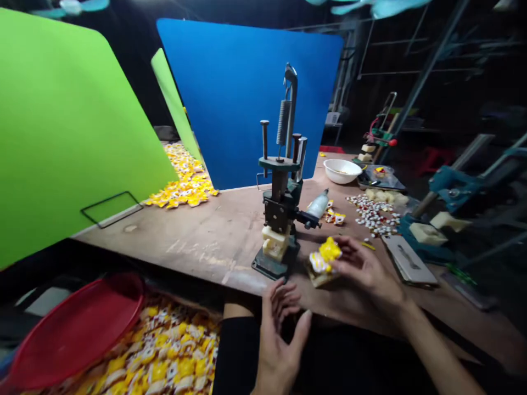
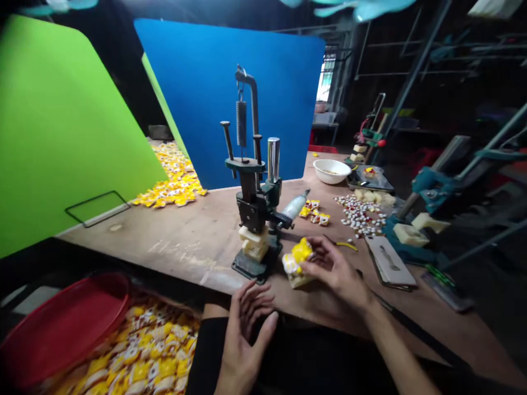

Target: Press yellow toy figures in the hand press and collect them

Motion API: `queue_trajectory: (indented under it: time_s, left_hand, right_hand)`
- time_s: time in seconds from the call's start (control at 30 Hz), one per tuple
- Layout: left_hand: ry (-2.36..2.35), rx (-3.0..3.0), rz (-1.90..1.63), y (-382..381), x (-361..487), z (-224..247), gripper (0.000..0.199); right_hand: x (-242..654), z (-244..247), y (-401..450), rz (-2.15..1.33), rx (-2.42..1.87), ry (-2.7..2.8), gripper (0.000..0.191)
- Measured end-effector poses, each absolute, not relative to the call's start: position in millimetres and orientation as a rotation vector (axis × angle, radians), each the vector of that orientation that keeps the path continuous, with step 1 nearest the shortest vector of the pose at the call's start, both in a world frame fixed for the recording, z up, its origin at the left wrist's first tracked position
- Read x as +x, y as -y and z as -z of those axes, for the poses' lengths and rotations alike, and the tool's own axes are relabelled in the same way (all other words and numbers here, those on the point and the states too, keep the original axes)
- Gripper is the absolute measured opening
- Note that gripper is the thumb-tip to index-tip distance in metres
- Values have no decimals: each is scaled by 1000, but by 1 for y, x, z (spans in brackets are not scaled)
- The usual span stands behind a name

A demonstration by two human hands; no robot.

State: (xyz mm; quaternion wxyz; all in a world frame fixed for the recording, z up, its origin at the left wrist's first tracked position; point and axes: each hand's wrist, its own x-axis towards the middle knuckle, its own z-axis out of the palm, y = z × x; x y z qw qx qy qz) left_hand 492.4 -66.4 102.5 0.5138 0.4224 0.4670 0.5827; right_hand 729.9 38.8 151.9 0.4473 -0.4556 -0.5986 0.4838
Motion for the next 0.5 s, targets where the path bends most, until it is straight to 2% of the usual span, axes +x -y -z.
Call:
queue_trajectory:
  time_s: [0.07,0.2,0.33,0.43,0.5]
  left_hand:
    - [-1047,980,-1397,66,501,-110,76]
    - [-1122,879,-1431,61,487,-112,67]
    - [-1352,937,-1542,34,454,-103,61]
    - [-1464,1104,-1726,-1,445,-94,63]
    - [-1496,1266,-1751,-21,451,-90,55]
  right_hand:
    - [705,-148,-5,-1464,-964,1371,58]
    - [659,-135,20,-1647,-807,1260,58]
    - [654,-120,10,-1459,-960,1377,62]
    - [674,-114,0,-1297,-1096,1358,53]
    - [689,-115,-3,-1299,-1128,1322,50]
